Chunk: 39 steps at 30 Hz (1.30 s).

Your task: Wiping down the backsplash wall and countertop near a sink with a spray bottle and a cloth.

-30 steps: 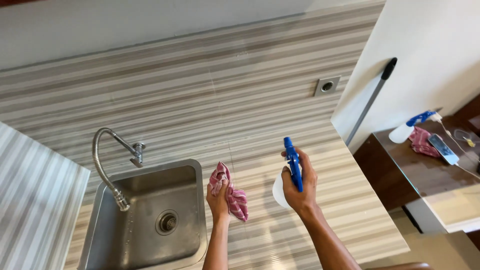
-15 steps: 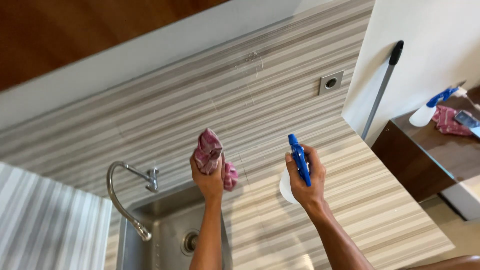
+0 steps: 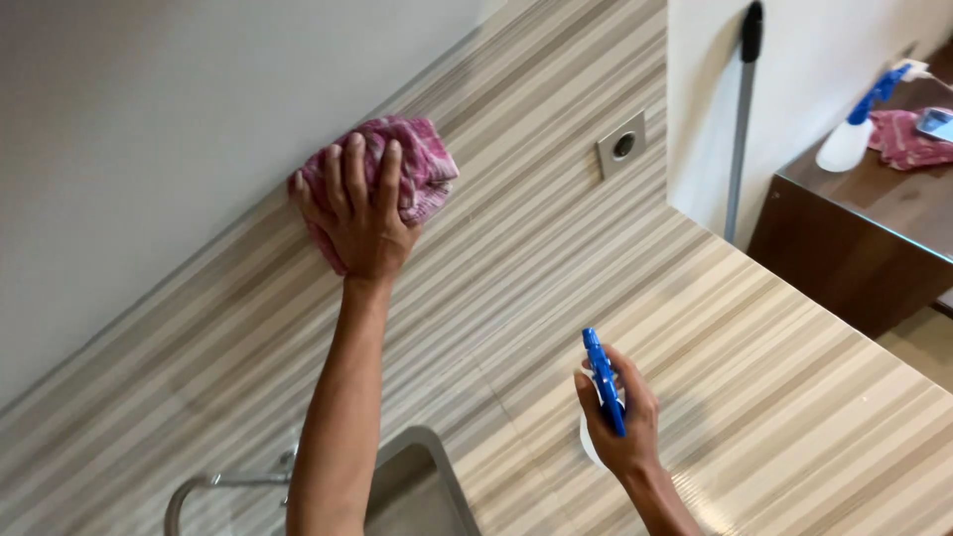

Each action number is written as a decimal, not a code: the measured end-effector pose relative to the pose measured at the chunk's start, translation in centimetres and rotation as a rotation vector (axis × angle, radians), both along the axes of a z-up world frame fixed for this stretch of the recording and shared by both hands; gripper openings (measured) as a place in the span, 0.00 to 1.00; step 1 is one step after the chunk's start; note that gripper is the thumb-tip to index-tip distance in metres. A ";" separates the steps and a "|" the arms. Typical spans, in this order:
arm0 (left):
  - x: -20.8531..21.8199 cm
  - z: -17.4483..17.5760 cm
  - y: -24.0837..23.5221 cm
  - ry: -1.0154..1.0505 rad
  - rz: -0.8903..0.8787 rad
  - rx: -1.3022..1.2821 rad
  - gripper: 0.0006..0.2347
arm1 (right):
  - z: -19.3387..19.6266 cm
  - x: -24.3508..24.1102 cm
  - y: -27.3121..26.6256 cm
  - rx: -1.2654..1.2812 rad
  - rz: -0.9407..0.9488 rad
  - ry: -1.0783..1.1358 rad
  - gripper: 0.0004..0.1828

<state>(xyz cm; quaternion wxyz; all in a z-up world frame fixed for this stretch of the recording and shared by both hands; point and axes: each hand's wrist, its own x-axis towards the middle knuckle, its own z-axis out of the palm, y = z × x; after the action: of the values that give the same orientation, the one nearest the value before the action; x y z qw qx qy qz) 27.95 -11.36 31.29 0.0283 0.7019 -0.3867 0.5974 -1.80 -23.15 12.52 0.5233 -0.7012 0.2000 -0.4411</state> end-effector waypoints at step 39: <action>2.2 -9.0 -1.3 0.057 -0.037 0.389 0.20 | -8.0 3.1 -7.5 -0.107 0.205 0.011 0.26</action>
<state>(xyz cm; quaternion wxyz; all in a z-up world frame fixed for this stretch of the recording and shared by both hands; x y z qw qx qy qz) 30.14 -12.64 22.25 -0.0858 0.7036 -0.5069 0.4905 1.31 -30.65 4.54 0.5264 -0.7471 0.1064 -0.3917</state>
